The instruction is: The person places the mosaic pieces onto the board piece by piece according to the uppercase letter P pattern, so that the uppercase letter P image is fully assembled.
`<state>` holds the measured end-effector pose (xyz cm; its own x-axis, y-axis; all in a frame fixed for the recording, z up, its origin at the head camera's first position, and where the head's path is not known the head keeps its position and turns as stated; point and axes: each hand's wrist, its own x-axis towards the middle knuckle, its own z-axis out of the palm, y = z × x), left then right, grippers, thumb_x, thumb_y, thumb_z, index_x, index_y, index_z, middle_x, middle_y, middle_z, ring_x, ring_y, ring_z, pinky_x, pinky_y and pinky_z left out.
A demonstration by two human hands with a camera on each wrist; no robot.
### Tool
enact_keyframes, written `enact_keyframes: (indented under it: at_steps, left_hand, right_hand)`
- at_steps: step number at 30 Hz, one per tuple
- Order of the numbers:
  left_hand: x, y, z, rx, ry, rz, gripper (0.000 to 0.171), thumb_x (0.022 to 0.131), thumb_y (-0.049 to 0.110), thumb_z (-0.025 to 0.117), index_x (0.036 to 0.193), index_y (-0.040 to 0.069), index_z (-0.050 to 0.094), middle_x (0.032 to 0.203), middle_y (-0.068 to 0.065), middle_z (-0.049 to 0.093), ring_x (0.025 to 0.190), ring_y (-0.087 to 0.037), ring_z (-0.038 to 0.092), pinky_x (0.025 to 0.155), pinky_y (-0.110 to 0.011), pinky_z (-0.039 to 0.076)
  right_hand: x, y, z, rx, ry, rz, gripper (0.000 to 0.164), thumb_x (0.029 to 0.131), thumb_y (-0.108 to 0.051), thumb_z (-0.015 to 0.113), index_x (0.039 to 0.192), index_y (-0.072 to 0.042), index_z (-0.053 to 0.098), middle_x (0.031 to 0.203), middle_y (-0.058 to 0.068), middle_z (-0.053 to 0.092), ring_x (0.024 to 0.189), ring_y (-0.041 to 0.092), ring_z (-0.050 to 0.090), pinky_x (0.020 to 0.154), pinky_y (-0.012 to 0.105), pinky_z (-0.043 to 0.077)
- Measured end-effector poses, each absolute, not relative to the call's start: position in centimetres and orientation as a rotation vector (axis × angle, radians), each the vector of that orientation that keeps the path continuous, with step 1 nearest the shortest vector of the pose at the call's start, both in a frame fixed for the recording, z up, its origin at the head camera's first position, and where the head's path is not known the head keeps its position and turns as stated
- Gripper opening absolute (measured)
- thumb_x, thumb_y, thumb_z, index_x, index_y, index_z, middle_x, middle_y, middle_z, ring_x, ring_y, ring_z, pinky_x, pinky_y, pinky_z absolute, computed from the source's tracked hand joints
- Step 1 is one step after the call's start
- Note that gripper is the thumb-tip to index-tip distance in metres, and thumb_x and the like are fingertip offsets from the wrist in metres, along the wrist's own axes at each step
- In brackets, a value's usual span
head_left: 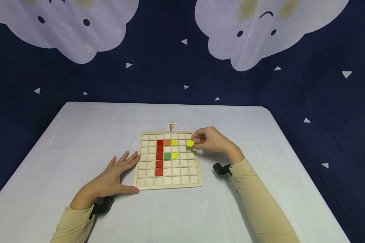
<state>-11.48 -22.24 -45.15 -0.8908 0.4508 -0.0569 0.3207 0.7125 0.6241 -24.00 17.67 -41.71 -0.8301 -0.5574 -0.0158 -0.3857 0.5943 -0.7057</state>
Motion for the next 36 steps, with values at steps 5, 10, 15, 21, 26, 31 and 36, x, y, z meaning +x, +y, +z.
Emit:
enact_keyframes:
  at_steps: [5,10,15,21,26,31,36]
  left_hand:
    - [-11.5,-22.3,-45.2,0.619,2.717,0.923,0.121,0.071,0.052,0.098,0.167,0.011,0.038,0.177,-0.015,0.029,0.166,-0.051,0.012,0.124,-0.082,0.001]
    - [-11.4,-22.3,-45.2,0.599,2.715,0.918,0.121,0.071,0.051,0.098,0.168,0.011,0.038,0.178,-0.015,0.028,0.166,-0.051,0.011,0.125,-0.081,0.0]
    - [-11.4,-22.2,-45.1,0.6,2.71,0.922,0.121,0.071,0.051,0.098,0.168,0.011,0.038,0.178,-0.015,0.028,0.166,-0.051,0.011,0.125,-0.081,0.0]
    - [-11.4,-22.2,-45.0,0.608,2.708,0.93,0.12,0.071,0.05,0.098,0.167,0.01,0.039,0.178,-0.016,0.028,0.165,-0.052,0.012,0.125,-0.081,0.0]
    - [-11.4,-22.2,-45.1,0.614,2.71,0.934,0.12,0.071,0.049,0.098,0.167,0.01,0.039,0.177,-0.016,0.028,0.165,-0.052,0.012,0.125,-0.081,0.0]
    - [-11.4,-22.1,-45.0,0.628,2.715,0.944,0.119,0.071,0.049,0.099,0.167,0.009,0.04,0.177,-0.018,0.03,0.165,-0.053,0.013,0.124,-0.082,0.001]
    - [-11.4,-22.1,-45.1,0.614,2.714,0.94,0.12,0.071,0.05,0.098,0.167,0.01,0.039,0.177,-0.016,0.029,0.165,-0.052,0.012,0.125,-0.081,0.001]
  right_hand:
    - [-24.2,15.8,-41.8,-0.834,2.543,-1.072,0.02,0.09,-0.011,0.084,0.108,-0.005,0.078,0.084,-0.002,0.069,0.077,0.012,0.06,0.073,0.023,0.053]
    - [-24.2,14.2,-41.8,-0.887,2.519,-1.044,0.02,0.09,-0.012,0.085,0.107,-0.006,0.079,0.083,-0.002,0.069,0.076,0.011,0.06,0.072,0.023,0.052]
    - [-24.2,13.2,-41.9,-0.899,2.508,-1.007,0.021,0.089,-0.015,0.087,0.106,-0.005,0.079,0.08,-0.002,0.068,0.074,0.01,0.059,0.073,0.023,0.052]
    - [-24.2,12.5,-42.3,-0.881,2.507,-0.962,0.022,0.09,-0.016,0.087,0.107,-0.006,0.079,0.082,-0.002,0.067,0.076,0.009,0.059,0.073,0.023,0.05]
    - [-24.2,12.2,-42.7,-0.876,2.51,-0.945,0.018,0.09,-0.016,0.086,0.106,-0.009,0.079,0.083,-0.002,0.067,0.076,0.01,0.058,0.073,0.023,0.049]
    - [-24.2,12.1,-42.7,-0.88,2.527,-0.924,0.018,0.09,-0.016,0.087,0.105,-0.01,0.079,0.083,-0.003,0.067,0.076,0.009,0.058,0.073,0.023,0.049]
    - [-24.2,12.1,-42.7,-0.877,2.528,-0.927,0.018,0.09,-0.016,0.087,0.105,-0.009,0.079,0.082,-0.003,0.067,0.076,0.01,0.058,0.072,0.023,0.049]
